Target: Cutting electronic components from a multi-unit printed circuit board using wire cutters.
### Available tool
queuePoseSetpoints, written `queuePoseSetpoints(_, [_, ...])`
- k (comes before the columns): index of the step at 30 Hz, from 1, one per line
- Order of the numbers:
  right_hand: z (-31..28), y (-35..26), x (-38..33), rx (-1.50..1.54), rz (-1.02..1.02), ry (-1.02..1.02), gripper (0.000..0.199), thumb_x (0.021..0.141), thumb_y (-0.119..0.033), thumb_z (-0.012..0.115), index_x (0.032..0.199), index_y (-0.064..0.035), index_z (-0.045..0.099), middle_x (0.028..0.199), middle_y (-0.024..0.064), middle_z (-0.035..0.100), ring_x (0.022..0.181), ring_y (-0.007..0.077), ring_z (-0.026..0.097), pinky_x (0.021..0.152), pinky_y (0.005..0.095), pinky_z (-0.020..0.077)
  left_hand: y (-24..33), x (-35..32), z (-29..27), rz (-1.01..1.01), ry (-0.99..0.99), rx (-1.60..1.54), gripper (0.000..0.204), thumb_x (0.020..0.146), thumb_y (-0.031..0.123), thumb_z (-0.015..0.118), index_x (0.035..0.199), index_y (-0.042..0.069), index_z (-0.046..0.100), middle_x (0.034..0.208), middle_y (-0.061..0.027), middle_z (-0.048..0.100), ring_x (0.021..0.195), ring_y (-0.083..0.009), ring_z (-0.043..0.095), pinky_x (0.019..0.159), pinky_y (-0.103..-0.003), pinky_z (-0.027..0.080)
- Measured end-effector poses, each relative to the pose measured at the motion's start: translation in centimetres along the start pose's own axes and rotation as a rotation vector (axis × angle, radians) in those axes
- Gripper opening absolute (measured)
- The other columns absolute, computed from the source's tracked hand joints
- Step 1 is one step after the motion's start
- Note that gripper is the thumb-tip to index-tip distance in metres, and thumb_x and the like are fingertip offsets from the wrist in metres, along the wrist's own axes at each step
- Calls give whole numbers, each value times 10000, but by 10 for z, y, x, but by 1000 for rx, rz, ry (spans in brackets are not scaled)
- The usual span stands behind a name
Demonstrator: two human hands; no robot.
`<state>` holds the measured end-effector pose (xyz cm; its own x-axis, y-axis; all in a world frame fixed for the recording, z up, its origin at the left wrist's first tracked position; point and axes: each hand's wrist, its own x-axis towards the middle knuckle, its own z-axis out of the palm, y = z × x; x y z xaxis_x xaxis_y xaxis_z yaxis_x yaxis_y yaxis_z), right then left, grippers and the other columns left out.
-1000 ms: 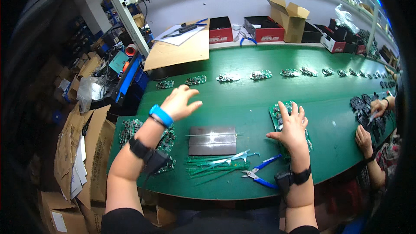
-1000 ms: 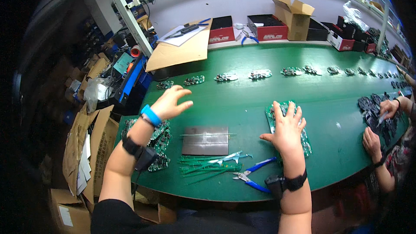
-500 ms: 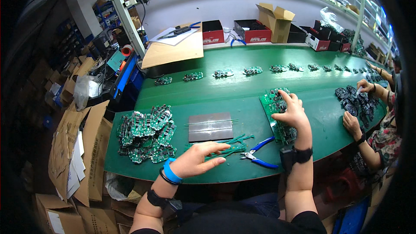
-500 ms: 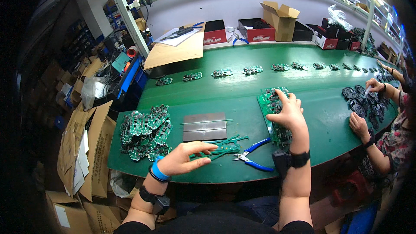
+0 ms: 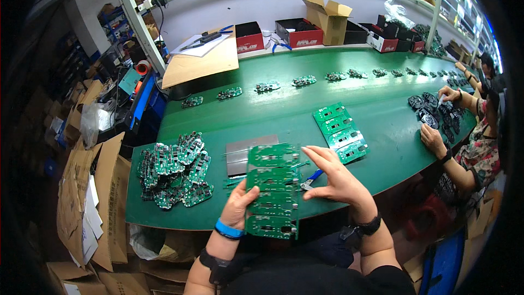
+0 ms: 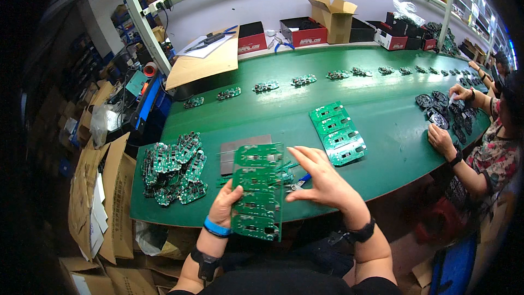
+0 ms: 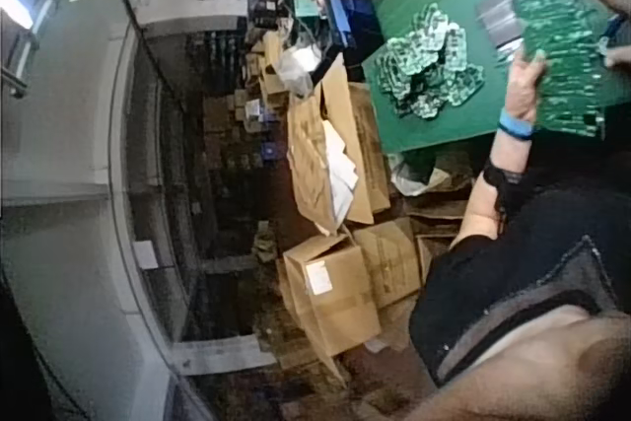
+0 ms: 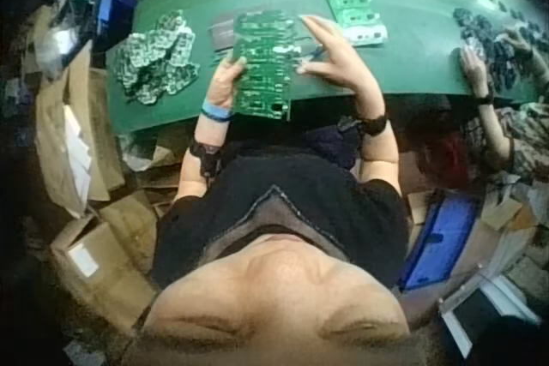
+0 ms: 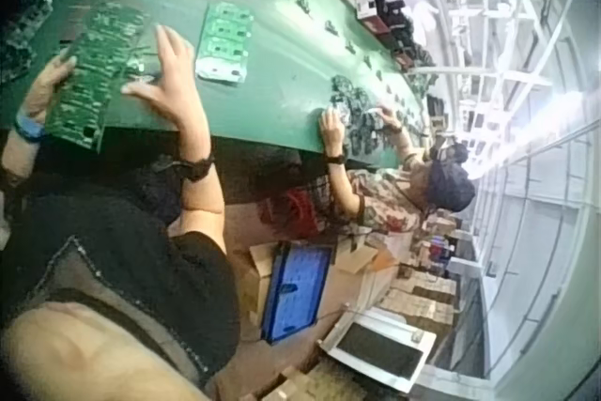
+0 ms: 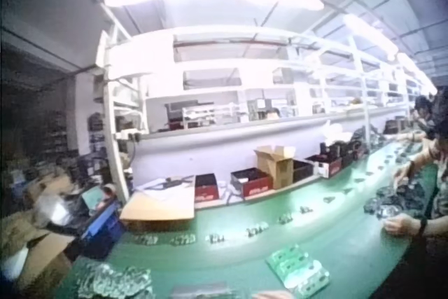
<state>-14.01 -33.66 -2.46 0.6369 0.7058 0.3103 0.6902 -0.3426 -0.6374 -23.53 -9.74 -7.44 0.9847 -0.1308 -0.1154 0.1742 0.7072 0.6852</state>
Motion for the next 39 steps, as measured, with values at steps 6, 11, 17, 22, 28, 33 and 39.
queuePoseSetpoints(6, [15,33,-42,-359,202,-44,867,633,-446,743,1296,-8,396,1285,190,403,1222,351,331,1015,459,262,11,-16,-16,68,60,-260,373,938,222,449,1276,70,407,1224,-164,510,1064,-296,554,860,-470,496])
queuePoseSetpoints(11, [25,30,-45,-497,59,29,677,662,-373,718,1162,19,485,1156,158,476,1148,323,400,1017,445,254,7,-21,-27,101,63,-308,434,954,296,390,1321,67,357,1280,-156,471,1132,-326,500,931,-509,429])
queuePoseSetpoints(17, [34,40,-58,-219,90,432,368,645,-179,668,939,4,542,886,168,543,834,344,536,749,394,459,7,-30,-26,8,-33,-381,502,959,340,348,1348,24,311,1328,-173,419,1165,-334,470,970,-506,388])
queuePoseSetpoints(22, [30,16,-35,678,373,335,405,701,-64,630,1093,-24,539,875,5,542,803,89,492,748,255,417,3,-32,-19,14,-42,-298,498,965,322,335,1362,29,276,1355,-172,385,1182,-322,458,967,-491,401])
queuePoseSetpoints(28, [31,-28,0,-279,-13,193,547,595,-118,635,1139,-93,582,998,116,545,914,282,504,849,378,385,2,-37,-12,-46,-23,-152,535,966,383,276,1388,59,225,1364,-196,357,1156,-351,478,929,-512,432])
queuePoseSetpoints(33, [38,-45,19,-431,-74,219,578,556,-162,676,1124,-110,584,971,73,549,906,255,496,802,388,369,3,-42,-13,-7,-15,31,462,974,293,331,1381,102,224,1318,-139,410,1153,-272,490,933,-441,449])
queuePoseSetpoints(39, [40,-57,27,-555,-132,274,559,547,-170,699,1089,-91,587,977,56,547,909,246,496,799,386,343,4,-47,-7,64,49,121,480,975,268,345,1396,96,194,1303,-127,424,1168,-236,473,941,-384,439])
